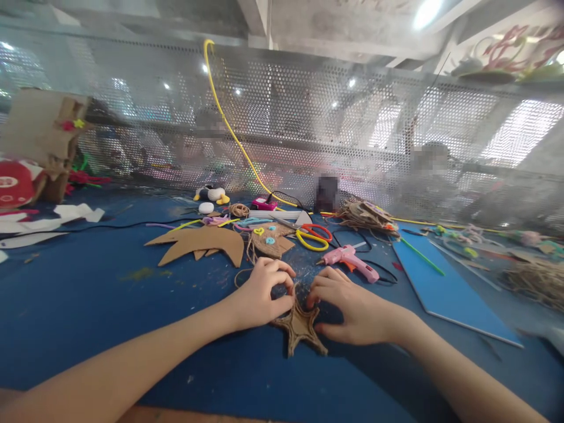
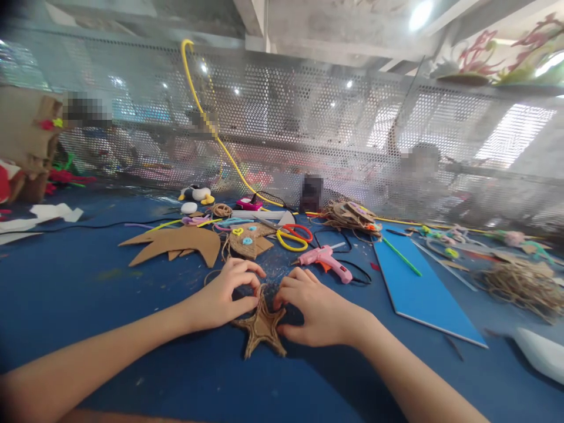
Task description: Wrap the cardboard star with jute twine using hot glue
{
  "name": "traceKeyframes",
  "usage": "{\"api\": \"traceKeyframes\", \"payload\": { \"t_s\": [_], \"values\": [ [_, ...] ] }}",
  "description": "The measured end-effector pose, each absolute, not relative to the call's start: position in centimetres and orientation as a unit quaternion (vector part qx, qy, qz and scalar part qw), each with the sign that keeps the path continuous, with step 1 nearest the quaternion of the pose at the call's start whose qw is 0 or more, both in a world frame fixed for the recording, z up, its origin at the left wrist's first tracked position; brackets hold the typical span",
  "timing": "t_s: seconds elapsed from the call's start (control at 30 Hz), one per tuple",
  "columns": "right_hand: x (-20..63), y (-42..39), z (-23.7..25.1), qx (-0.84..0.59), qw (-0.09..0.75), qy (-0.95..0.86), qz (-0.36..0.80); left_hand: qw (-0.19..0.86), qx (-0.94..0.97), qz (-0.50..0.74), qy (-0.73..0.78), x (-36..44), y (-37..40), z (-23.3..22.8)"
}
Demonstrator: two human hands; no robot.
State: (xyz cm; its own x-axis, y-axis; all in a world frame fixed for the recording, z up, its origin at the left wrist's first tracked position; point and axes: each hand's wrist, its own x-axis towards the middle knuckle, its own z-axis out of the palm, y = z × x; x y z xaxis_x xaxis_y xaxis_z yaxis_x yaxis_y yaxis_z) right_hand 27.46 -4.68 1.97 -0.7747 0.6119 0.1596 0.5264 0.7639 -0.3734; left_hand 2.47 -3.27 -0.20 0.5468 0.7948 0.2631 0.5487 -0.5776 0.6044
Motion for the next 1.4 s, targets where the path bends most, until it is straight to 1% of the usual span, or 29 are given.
{"api": "traceKeyframes", "payload": {
  "t_s": [0.27, 0.53, 0.6, 0.7, 0.73, 0.8, 0.83, 0.9, 0.93, 1.0, 1.2, 1.3, 1.4],
  "values": [
    [26.8, -4.6, 1.5, -0.311, 0.174, -0.925, 0.129, 0.194, 0.850, 0.288, 0.396, 2.4, -3.1, -0.2],
    [27.5, -4.0, 1.6, -0.304, 0.145, -0.932, 0.131, 0.209, 0.842, 0.294, 0.402, 2.1, -2.6, -0.6],
    [28.0, -3.3, 1.7, -0.353, 0.168, -0.917, 0.076, 0.209, 0.841, 0.292, 0.405, 2.0, -2.5, -0.5],
    [29.4, -1.9, 1.4, -0.524, 0.216, -0.821, -0.072, 0.210, 0.837, 0.285, 0.417, 1.9, -2.4, -0.4],
    [30.0, -1.4, 1.2, -0.587, 0.210, -0.773, -0.120, 0.209, 0.836, 0.283, 0.422, 1.8, -2.4, -0.3],
    [31.1, -0.7, 0.5, -0.679, 0.149, -0.699, -0.169, 0.205, 0.835, 0.280, 0.427, 1.8, -2.2, -0.3],
    [31.5, -0.4, 0.2, -0.706, 0.109, -0.680, -0.166, 0.202, 0.836, 0.279, 0.427, 1.7, -2.2, -0.4],
    [32.1, 0.2, -0.5, -0.716, 0.044, -0.684, -0.131, 0.194, 0.838, 0.278, 0.427, 1.7, -2.1, -0.4],
    [32.3, 0.4, -0.7, -0.709, 0.026, -0.696, -0.112, 0.191, 0.838, 0.278, 0.429, 1.6, -2.1, -0.4],
    [32.4, 0.9, -1.0, -0.692, 0.016, -0.715, -0.092, 0.186, 0.835, 0.277, 0.437, 1.6, -2.1, -0.4],
    [32.0, 1.1, -0.7, -0.713, 0.037, -0.695, -0.085, 0.183, 0.826, 0.280, 0.453, 1.4, -2.0, -0.3],
    [31.7, 0.8, -0.6, -0.717, 0.078, -0.683, -0.111, 0.184, 0.824, 0.277, 0.458, 1.4, -1.9, -0.3],
    [31.6, 0.6, -0.5, -0.684, 0.137, -0.695, -0.172, 0.187, 0.822, 0.272, 0.464, 1.4, -1.8, -0.3]
  ]
}}
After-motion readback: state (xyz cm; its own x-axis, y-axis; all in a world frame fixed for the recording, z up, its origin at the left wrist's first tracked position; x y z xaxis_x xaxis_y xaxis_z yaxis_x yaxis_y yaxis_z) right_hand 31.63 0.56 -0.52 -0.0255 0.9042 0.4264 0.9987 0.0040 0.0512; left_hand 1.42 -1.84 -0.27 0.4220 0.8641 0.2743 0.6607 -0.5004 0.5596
